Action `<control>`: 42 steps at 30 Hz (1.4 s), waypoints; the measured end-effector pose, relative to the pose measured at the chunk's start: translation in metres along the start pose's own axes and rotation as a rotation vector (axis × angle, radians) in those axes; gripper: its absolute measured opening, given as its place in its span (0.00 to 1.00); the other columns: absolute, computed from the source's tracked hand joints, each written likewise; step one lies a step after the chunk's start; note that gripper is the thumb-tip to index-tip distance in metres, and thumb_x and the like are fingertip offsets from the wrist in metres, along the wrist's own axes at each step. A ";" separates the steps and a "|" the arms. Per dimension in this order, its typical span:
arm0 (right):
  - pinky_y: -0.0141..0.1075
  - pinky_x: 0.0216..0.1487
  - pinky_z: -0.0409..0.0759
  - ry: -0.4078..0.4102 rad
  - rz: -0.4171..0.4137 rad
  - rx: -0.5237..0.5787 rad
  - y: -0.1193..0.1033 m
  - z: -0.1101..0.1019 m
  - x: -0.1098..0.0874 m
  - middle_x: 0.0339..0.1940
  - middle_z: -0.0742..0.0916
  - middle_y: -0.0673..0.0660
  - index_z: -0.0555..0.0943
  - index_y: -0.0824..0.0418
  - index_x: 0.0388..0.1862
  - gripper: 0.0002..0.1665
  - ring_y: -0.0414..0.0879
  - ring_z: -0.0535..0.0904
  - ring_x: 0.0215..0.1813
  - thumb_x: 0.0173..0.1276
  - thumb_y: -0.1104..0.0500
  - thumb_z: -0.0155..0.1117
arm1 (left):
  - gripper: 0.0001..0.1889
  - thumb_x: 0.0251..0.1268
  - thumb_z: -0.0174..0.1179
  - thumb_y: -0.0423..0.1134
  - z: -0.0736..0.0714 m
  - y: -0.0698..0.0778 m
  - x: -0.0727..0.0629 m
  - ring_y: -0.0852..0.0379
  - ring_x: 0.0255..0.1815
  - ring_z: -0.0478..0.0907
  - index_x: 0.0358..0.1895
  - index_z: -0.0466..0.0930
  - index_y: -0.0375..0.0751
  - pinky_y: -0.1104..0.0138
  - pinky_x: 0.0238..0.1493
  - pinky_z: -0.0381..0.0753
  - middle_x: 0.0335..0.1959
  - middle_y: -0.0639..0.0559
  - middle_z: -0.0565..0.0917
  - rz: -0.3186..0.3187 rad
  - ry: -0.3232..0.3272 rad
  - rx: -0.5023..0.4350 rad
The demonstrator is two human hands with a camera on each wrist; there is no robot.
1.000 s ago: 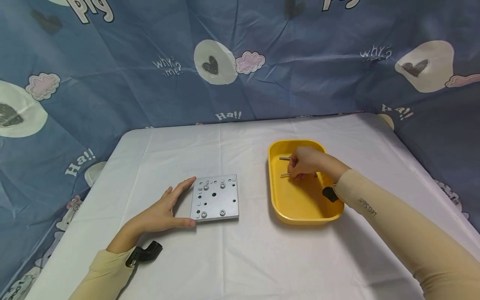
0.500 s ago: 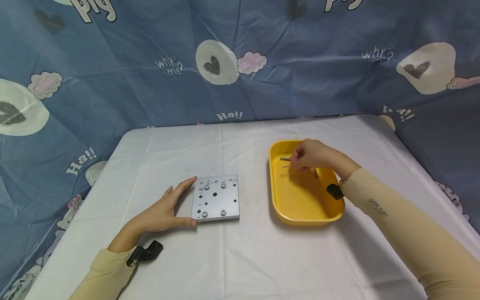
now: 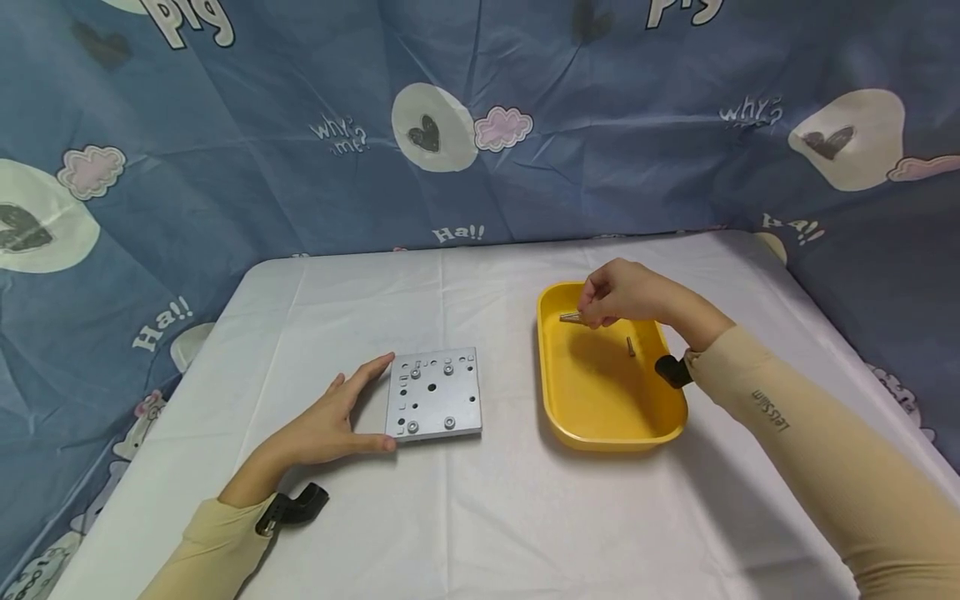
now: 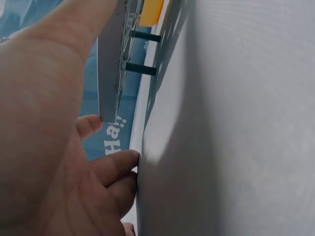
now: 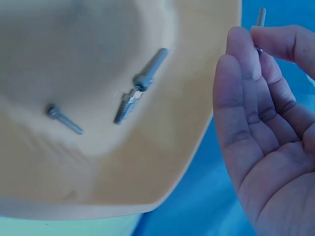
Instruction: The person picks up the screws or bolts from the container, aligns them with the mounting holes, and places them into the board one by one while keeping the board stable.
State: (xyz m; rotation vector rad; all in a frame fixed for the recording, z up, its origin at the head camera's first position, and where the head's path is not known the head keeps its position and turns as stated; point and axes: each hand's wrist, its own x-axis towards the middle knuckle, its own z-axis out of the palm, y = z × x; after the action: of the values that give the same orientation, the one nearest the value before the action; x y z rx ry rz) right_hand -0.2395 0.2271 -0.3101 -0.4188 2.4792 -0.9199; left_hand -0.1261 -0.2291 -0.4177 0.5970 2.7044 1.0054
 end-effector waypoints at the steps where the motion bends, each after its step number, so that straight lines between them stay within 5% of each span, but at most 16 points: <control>1: 0.33 0.48 0.90 0.001 0.000 0.011 -0.003 0.000 0.000 0.35 0.91 0.53 0.84 0.68 0.47 0.11 0.45 0.86 0.40 0.75 0.60 0.70 | 0.66 0.49 0.84 0.61 0.000 0.000 0.000 0.39 0.89 0.55 0.89 0.48 0.57 0.31 0.86 0.30 0.89 0.46 0.58 -0.001 0.003 0.004; 10: 0.32 0.42 0.87 0.003 -0.013 0.069 -0.021 -0.001 0.001 0.34 0.90 0.56 0.83 0.69 0.48 0.12 0.47 0.84 0.36 0.75 0.61 0.70 | 0.65 0.50 0.82 0.63 0.001 0.003 -0.001 0.37 0.88 0.57 0.89 0.50 0.57 0.32 0.87 0.33 0.88 0.44 0.61 -0.018 0.034 0.030; 21: 0.32 0.42 0.87 0.001 -0.061 0.005 -0.032 0.002 0.010 0.32 0.89 0.54 0.83 0.69 0.47 0.11 0.46 0.83 0.36 0.75 0.62 0.70 | 0.66 0.49 0.82 0.64 0.001 0.003 -0.002 0.34 0.88 0.57 0.88 0.51 0.55 0.30 0.86 0.37 0.87 0.40 0.63 -0.016 0.053 0.065; 42: 0.30 0.40 0.88 0.006 -0.100 0.024 -0.050 0.010 0.025 0.31 0.91 0.53 0.87 0.70 0.47 0.10 0.43 0.85 0.35 0.72 0.64 0.72 | 0.64 0.52 0.81 0.65 -0.001 -0.001 -0.002 0.37 0.91 0.49 0.89 0.48 0.62 0.33 0.88 0.34 0.90 0.45 0.56 -0.017 0.004 0.044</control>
State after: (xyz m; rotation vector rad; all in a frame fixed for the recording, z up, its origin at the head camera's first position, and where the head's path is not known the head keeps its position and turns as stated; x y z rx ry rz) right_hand -0.2496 0.1743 -0.2909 -0.5373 2.4694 -0.9904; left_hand -0.1247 -0.2317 -0.4174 0.5802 2.7367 0.9455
